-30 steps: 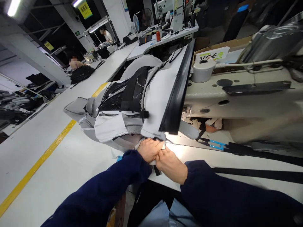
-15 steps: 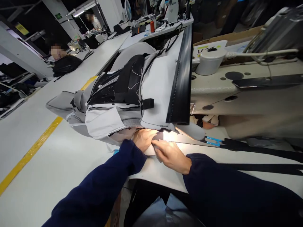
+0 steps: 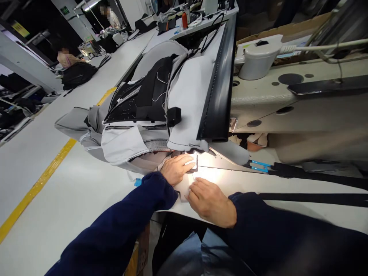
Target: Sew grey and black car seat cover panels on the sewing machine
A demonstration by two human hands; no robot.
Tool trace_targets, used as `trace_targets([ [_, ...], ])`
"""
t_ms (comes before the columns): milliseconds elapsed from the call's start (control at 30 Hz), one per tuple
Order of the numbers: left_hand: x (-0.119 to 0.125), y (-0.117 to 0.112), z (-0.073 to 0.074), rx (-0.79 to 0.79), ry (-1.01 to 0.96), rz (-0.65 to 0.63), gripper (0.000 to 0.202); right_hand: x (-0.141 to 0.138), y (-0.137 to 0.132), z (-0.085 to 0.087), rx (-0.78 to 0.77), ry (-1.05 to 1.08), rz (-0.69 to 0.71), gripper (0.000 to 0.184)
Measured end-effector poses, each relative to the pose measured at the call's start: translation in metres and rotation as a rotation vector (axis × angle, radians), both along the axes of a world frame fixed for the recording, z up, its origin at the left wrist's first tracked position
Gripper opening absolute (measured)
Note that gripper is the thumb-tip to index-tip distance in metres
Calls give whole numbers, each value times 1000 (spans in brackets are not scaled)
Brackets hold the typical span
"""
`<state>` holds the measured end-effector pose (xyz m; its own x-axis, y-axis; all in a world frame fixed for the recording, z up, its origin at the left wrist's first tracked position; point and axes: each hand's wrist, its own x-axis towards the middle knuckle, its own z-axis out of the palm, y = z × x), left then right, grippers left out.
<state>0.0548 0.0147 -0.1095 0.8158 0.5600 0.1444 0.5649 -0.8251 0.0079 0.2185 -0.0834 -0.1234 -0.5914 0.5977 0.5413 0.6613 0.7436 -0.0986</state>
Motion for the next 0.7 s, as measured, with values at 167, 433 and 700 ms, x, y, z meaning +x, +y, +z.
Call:
trace_targets([
  [167, 3, -3, 0, -8, -94, 76, 32, 29, 36, -2, -155, 140, -108, 20],
  [433, 7, -5, -7, -45, -216, 149, 33, 28, 72, -17, -170, 174, -21, 22],
  [700, 18, -6, -12, -77, -243, 194, 31, 16, 72, -11, -174, 363, -121, 29],
])
